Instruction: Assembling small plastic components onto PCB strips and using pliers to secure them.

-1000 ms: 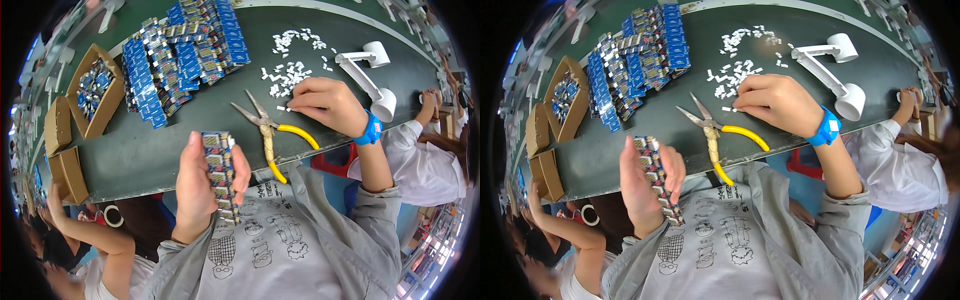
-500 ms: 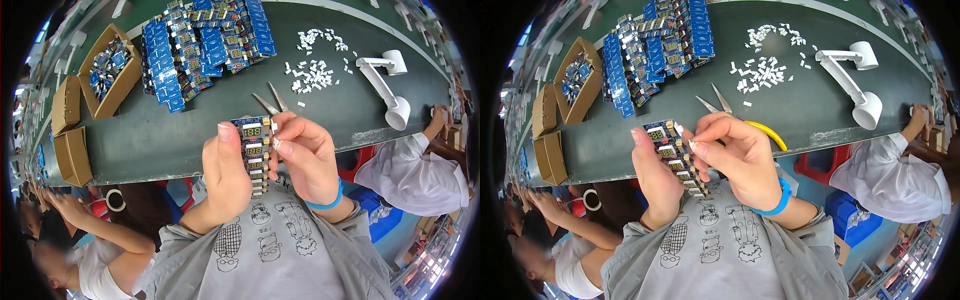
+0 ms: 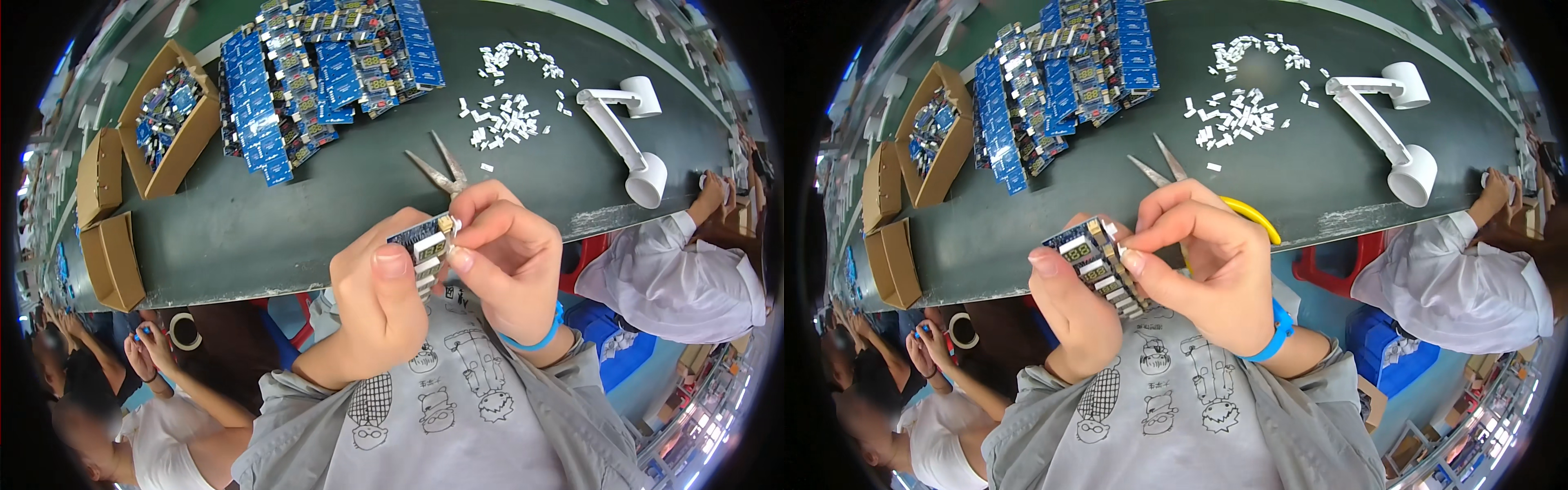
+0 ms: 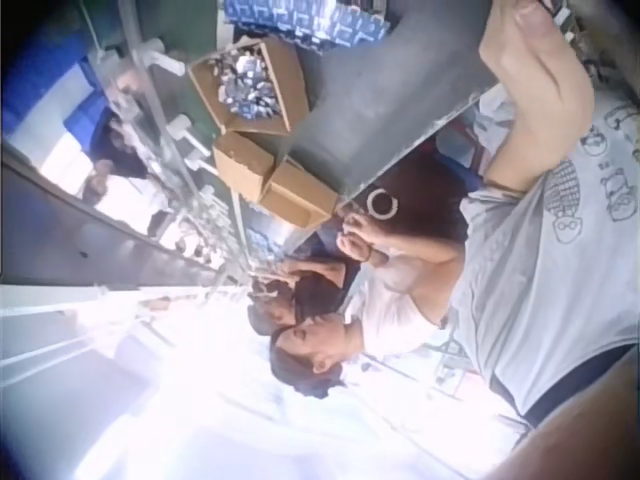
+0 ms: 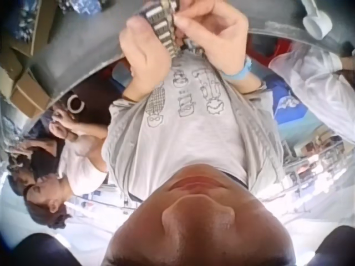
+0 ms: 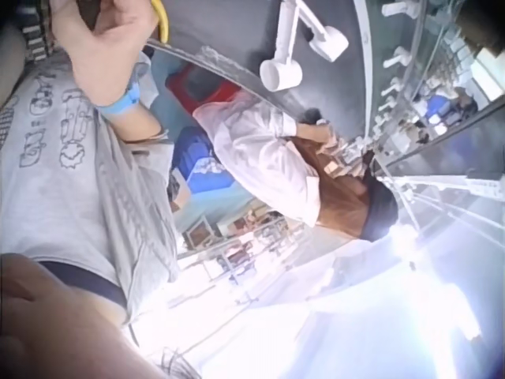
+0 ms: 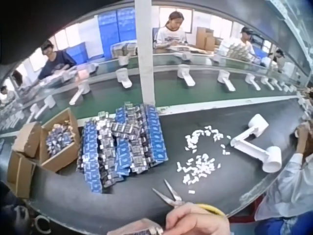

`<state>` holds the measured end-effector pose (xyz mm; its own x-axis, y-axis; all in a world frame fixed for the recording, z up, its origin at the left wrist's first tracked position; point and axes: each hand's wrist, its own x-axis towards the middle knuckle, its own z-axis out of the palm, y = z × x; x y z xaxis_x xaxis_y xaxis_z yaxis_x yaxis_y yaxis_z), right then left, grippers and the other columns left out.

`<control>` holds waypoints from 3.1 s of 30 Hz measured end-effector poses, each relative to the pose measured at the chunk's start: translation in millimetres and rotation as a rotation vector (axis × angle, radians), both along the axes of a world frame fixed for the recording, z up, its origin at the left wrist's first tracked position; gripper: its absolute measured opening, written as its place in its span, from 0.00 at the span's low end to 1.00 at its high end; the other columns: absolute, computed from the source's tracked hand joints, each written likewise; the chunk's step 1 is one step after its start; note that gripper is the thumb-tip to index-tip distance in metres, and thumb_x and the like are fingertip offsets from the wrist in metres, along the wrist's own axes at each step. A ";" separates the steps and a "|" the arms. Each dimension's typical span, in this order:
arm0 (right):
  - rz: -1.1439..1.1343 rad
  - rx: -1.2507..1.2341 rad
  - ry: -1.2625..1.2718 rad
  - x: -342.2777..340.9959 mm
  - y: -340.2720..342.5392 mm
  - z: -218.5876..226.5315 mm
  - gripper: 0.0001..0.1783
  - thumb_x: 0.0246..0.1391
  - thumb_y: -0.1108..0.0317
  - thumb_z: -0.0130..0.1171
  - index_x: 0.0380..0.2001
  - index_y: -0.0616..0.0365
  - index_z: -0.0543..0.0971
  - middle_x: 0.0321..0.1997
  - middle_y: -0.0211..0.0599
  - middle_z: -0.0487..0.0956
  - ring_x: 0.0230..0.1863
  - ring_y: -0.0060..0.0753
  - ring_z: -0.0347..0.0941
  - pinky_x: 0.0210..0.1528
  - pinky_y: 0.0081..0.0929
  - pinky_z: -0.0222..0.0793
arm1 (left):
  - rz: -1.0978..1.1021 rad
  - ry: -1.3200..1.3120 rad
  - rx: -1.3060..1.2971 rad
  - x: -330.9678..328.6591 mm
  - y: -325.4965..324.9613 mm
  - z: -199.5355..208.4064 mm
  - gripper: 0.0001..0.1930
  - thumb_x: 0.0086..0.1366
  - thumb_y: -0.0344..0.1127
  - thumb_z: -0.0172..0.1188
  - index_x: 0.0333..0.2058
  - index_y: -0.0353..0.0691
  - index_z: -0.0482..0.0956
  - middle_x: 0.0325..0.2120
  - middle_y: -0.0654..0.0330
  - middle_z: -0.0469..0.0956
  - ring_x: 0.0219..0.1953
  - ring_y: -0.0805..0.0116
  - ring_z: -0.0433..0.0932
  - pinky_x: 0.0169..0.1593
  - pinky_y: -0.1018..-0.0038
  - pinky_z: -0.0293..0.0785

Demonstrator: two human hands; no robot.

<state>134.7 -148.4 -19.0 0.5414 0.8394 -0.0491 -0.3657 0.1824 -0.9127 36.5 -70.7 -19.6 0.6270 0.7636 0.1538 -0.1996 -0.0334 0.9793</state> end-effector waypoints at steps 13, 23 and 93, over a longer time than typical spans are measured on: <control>-0.036 -0.347 -0.567 42.4 -9.0 -1.7 0.06 0.42 0.79 0.57 0.28 0.65 0.78 0.35 0.37 0.74 0.30 0.20 0.67 0.32 0.18 0.63 | -0.161 0.161 -0.521 7.4 6.9 -2.6 0.31 0.67 0.54 0.28 0.25 0.32 0.70 0.16 0.60 0.70 0.16 0.75 0.69 0.19 0.81 0.65; 0.004 -0.263 -1.435 97.4 -7.4 -24.0 0.06 0.40 0.81 0.58 0.25 0.62 0.76 0.27 0.33 0.73 0.24 0.25 0.67 0.28 0.21 0.64 | -0.108 0.065 -0.621 -2.0 19.6 -11.7 0.35 0.65 0.60 0.24 0.21 0.33 0.68 0.13 0.56 0.70 0.13 0.71 0.69 0.17 0.80 0.67; -0.070 -0.056 0.014 -17.5 -3.7 -12.1 0.04 0.49 0.75 0.55 0.29 0.65 0.73 0.40 0.37 0.69 0.32 0.24 0.67 0.32 0.21 0.65 | 0.037 0.017 -0.306 3.7 3.5 -5.5 0.30 0.66 0.57 0.30 0.29 0.33 0.69 0.19 0.63 0.71 0.17 0.80 0.69 0.19 0.84 0.66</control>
